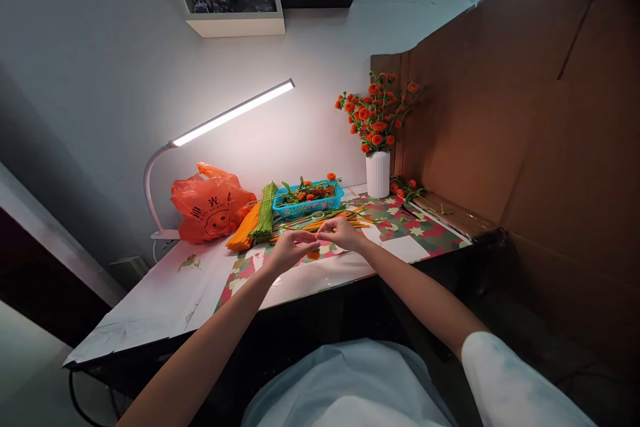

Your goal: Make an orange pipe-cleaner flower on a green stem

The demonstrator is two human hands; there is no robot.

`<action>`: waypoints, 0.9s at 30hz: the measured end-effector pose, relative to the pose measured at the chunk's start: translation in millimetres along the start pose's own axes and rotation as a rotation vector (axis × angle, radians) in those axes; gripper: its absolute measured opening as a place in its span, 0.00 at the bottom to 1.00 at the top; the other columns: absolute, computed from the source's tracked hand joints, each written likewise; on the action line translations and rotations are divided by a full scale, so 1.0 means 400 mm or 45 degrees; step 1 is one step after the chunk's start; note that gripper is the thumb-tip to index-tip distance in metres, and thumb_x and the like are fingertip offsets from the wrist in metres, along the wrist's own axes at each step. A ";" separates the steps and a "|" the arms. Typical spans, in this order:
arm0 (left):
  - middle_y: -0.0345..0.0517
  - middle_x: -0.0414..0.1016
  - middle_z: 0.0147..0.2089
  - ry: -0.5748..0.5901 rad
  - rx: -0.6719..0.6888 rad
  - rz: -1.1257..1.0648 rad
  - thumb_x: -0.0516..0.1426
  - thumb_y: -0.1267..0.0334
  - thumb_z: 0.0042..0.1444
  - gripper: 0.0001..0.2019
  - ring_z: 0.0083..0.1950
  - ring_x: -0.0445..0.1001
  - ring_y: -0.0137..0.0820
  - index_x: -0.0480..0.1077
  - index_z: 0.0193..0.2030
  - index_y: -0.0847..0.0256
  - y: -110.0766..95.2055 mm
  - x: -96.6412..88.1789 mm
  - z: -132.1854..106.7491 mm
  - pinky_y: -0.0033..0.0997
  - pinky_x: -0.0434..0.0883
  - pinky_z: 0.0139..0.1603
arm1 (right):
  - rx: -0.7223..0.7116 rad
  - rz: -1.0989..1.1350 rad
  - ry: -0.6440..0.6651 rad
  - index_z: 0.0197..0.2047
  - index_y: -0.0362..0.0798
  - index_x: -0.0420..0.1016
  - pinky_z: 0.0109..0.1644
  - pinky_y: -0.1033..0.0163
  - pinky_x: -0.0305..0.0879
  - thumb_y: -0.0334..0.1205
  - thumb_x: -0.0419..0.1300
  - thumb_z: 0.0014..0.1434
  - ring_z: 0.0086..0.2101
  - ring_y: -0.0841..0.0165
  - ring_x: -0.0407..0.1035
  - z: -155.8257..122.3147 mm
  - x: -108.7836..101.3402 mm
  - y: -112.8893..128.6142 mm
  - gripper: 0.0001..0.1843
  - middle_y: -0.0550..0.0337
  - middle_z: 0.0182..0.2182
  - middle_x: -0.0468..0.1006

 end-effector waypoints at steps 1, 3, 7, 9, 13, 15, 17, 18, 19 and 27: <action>0.48 0.80 0.30 -0.086 0.033 0.092 0.62 0.51 0.49 0.15 0.34 0.76 0.36 0.79 0.31 0.63 -0.006 -0.006 0.001 0.31 0.70 0.38 | -0.008 -0.008 -0.016 0.27 0.43 0.78 0.31 0.66 0.59 0.47 0.66 0.46 0.28 0.70 0.67 0.004 0.000 -0.001 0.14 0.58 0.26 0.77; 0.47 0.79 0.27 -0.155 0.045 0.172 0.62 0.51 0.49 0.15 0.32 0.76 0.35 0.78 0.27 0.63 -0.006 -0.010 0.005 0.31 0.70 0.36 | -0.013 0.011 -0.019 0.27 0.43 0.78 0.31 0.66 0.60 0.49 0.67 0.46 0.28 0.69 0.67 0.009 0.002 -0.006 0.15 0.57 0.26 0.77; 0.48 0.79 0.29 0.106 -0.103 -0.144 0.62 0.48 0.48 0.18 0.31 0.76 0.33 0.77 0.30 0.65 0.036 0.010 0.017 0.29 0.70 0.35 | -0.045 0.048 0.020 0.30 0.43 0.80 0.33 0.65 0.61 0.52 0.67 0.46 0.29 0.69 0.68 0.008 0.006 -0.024 0.18 0.57 0.27 0.77; 0.50 0.79 0.32 0.294 -0.209 -0.361 0.64 0.48 0.47 0.19 0.33 0.76 0.32 0.77 0.31 0.66 0.059 0.025 0.011 0.28 0.69 0.34 | -0.087 0.031 0.010 0.30 0.44 0.79 0.33 0.65 0.61 0.52 0.67 0.45 0.29 0.69 0.67 0.005 0.008 -0.034 0.18 0.58 0.27 0.77; 0.53 0.79 0.31 0.513 -0.384 -0.674 0.66 0.49 0.44 0.19 0.35 0.76 0.34 0.76 0.31 0.67 0.088 0.052 -0.007 0.26 0.67 0.31 | -0.115 0.076 0.002 0.28 0.45 0.78 0.33 0.65 0.61 0.52 0.67 0.45 0.28 0.70 0.66 0.000 0.022 -0.049 0.17 0.59 0.25 0.76; 0.52 0.78 0.31 0.436 -0.343 -0.640 0.66 0.50 0.44 0.19 0.33 0.75 0.33 0.76 0.32 0.67 0.093 0.050 0.000 0.26 0.66 0.30 | -0.077 0.118 -0.026 0.27 0.44 0.77 0.33 0.65 0.61 0.51 0.66 0.46 0.28 0.70 0.66 -0.001 0.028 -0.058 0.17 0.60 0.25 0.75; 0.49 0.78 0.28 0.266 -0.255 -0.504 0.66 0.51 0.45 0.18 0.28 0.73 0.29 0.76 0.30 0.67 0.096 0.042 0.013 0.25 0.64 0.28 | -0.029 0.127 -0.090 0.27 0.44 0.76 0.32 0.66 0.61 0.52 0.65 0.46 0.27 0.71 0.65 0.000 0.027 -0.066 0.17 0.61 0.24 0.74; 0.47 0.77 0.26 0.174 -0.221 -0.432 0.66 0.51 0.44 0.17 0.26 0.71 0.27 0.76 0.29 0.67 0.098 0.038 0.017 0.25 0.62 0.26 | -0.012 0.126 -0.125 0.26 0.44 0.75 0.31 0.66 0.60 0.52 0.65 0.46 0.26 0.71 0.65 0.000 0.025 -0.069 0.17 0.61 0.23 0.73; 0.46 0.76 0.24 0.095 -0.203 -0.378 0.66 0.51 0.44 0.17 0.23 0.68 0.26 0.75 0.27 0.66 0.100 0.036 0.019 0.24 0.61 0.24 | -0.002 0.128 -0.156 0.26 0.44 0.75 0.31 0.66 0.60 0.53 0.65 0.45 0.26 0.71 0.64 -0.001 0.023 -0.071 0.18 0.62 0.23 0.73; 0.46 0.76 0.26 0.263 -0.311 -0.838 0.67 0.49 0.41 0.20 0.25 0.72 0.27 0.75 0.30 0.67 0.109 0.083 -0.001 0.24 0.64 0.27 | -0.006 0.218 -0.030 0.31 0.44 0.79 0.34 0.65 0.61 0.55 0.65 0.46 0.30 0.69 0.68 -0.011 0.034 -0.065 0.21 0.59 0.26 0.76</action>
Point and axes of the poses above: each hand's wrist, its own z-axis towards the middle knuckle, its own x-axis out of the palm, y = z × x, the point moved 7 cm from there along z, towards the middle knuckle
